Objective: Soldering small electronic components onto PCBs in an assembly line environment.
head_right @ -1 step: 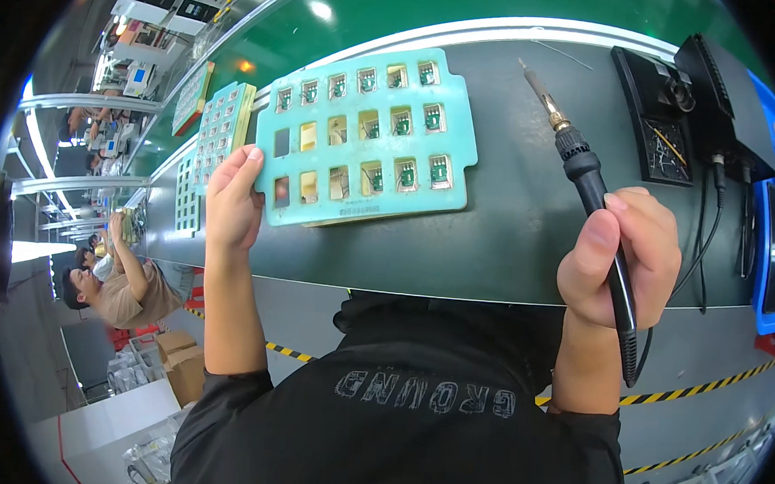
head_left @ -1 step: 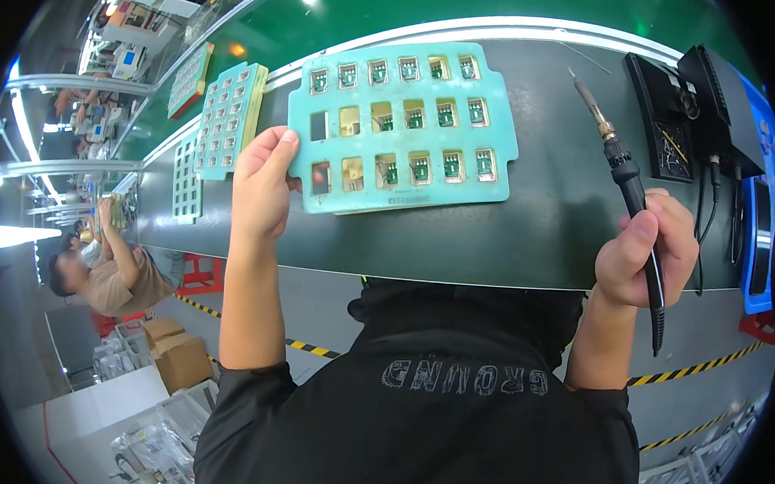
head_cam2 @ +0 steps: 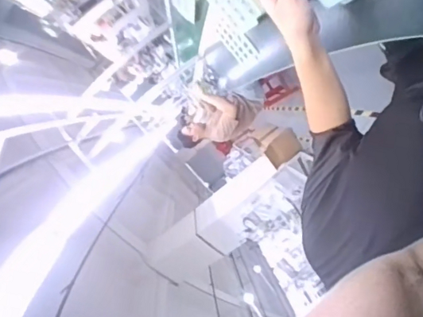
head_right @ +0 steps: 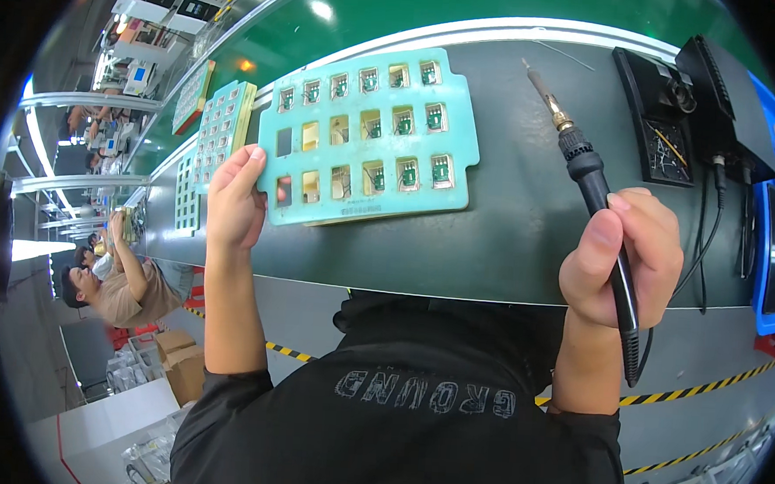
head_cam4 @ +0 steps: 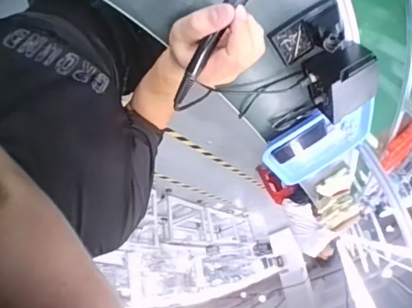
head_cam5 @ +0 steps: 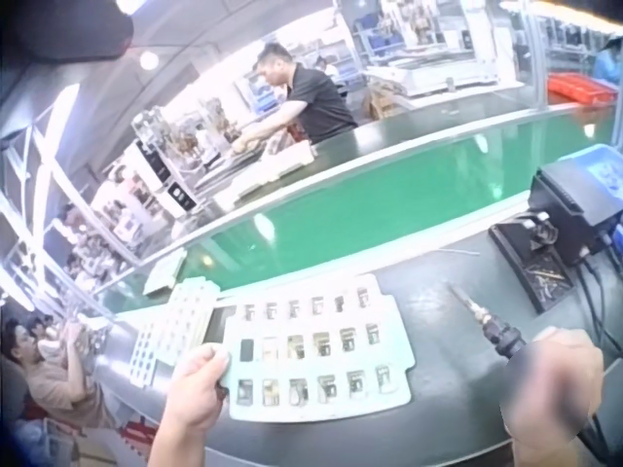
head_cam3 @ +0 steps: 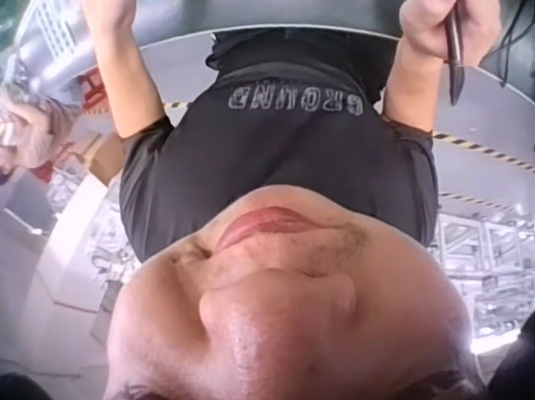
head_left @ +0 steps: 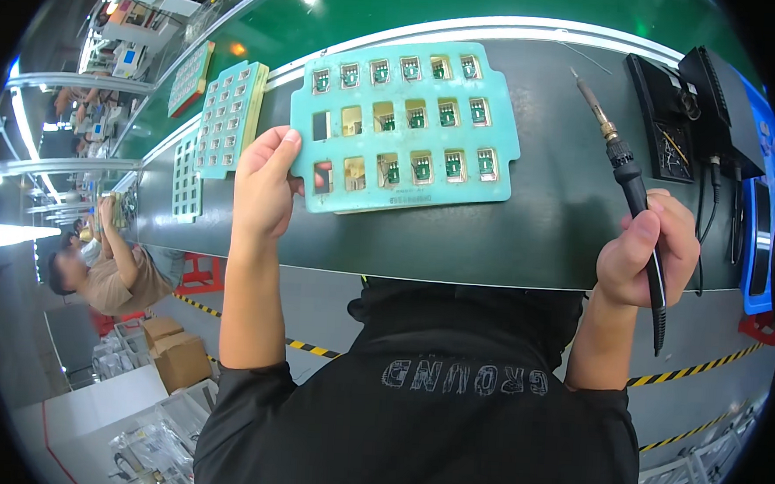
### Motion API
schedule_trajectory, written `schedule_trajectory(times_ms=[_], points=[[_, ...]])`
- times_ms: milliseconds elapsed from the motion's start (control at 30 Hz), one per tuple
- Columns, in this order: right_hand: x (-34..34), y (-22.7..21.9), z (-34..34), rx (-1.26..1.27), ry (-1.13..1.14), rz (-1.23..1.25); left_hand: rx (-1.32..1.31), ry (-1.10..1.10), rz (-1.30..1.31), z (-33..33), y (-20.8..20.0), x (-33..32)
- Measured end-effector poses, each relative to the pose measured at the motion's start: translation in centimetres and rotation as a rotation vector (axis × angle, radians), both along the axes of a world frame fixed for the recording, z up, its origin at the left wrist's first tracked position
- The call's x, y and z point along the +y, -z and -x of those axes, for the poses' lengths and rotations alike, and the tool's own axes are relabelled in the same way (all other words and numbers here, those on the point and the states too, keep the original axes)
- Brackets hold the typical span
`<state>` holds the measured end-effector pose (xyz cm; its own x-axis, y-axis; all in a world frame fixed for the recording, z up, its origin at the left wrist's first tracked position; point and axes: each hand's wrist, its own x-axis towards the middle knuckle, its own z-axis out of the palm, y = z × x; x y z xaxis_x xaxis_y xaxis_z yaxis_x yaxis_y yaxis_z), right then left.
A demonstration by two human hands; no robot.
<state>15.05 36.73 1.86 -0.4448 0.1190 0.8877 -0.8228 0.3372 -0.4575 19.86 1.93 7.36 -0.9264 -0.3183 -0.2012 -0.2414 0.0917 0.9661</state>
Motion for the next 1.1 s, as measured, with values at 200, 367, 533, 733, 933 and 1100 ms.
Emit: schedule_trajectory(times_ms=[200,367,533,733,933,1100], points=[[-0.3,-0.4,0.0,-0.004,0.037,0.030,-0.016,-0.053,0.017,0.3,0.3,0.3],[-0.7,-0.2,0.3,-0.009,0.079,0.045,-0.034,-0.040,0.016,0.7,0.8,0.1],[-0.6,0.0,0.7,0.023,0.042,0.032,-0.071,-0.034,0.004,0.0,0.7,-0.3],[-0.4,0.1,-0.3,-0.017,0.035,0.040,-0.097,-0.068,0.029,-0.5,0.7,0.2],[-0.1,0.3,0.5,0.019,0.093,0.029,0.003,-0.048,-0.017,0.9,0.8,0.1],[0.7,-0.8,0.0,-0.041,0.095,0.153,0.000,0.001,-0.017,0.4,0.9,-0.8]])
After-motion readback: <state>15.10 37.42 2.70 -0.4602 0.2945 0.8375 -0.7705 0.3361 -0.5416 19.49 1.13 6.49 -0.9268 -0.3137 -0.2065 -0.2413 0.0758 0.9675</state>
